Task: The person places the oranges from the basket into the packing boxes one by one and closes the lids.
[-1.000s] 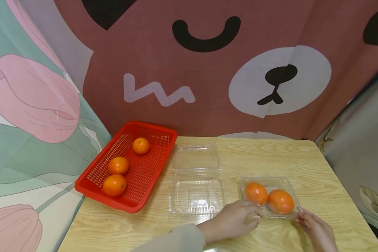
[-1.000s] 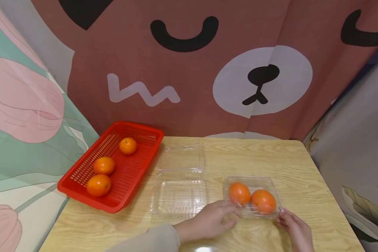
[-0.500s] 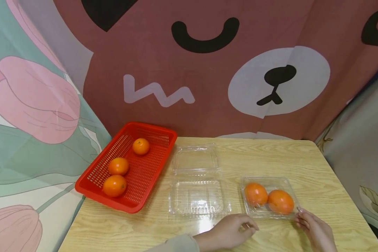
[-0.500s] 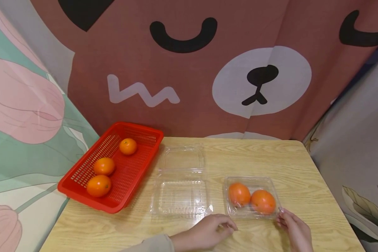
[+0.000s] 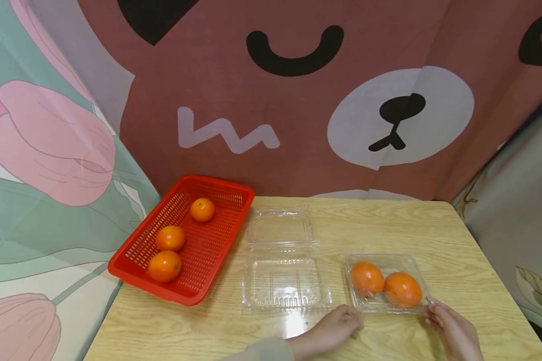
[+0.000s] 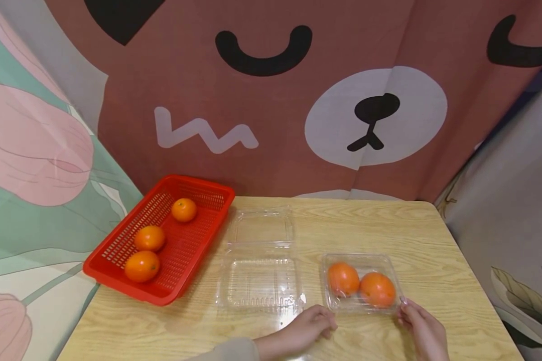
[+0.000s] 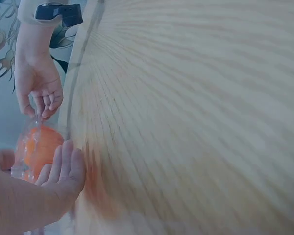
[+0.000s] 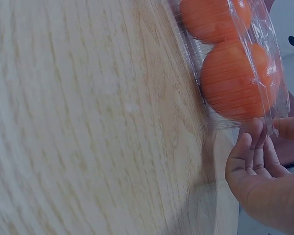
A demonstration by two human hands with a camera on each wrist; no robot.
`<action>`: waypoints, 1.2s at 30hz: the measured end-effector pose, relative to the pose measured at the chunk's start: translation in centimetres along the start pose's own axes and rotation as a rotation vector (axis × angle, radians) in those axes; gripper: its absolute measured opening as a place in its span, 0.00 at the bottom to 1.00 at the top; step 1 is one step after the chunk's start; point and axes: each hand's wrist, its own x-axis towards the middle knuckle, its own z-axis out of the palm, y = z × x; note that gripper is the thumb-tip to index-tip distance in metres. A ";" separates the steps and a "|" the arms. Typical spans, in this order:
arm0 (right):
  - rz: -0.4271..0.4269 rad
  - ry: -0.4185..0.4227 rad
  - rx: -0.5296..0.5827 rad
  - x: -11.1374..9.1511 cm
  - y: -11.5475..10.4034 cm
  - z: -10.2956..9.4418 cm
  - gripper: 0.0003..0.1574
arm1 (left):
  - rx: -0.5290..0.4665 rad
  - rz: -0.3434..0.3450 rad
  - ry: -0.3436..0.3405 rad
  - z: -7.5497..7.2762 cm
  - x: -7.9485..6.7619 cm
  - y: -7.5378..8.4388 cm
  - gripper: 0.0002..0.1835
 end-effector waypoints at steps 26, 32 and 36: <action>-0.204 -0.087 0.116 0.1 0.9 -0.5 0.25 | -0.193 -0.030 0.134 1.8 3.5 0.7 0.14; -0.065 0.042 0.057 0.3 0.5 -0.2 0.24 | -0.210 -0.040 0.122 2.0 3.4 0.5 0.12; -0.069 0.039 0.069 0.3 0.6 -0.2 0.25 | -0.214 -0.050 0.127 2.1 3.4 0.6 0.12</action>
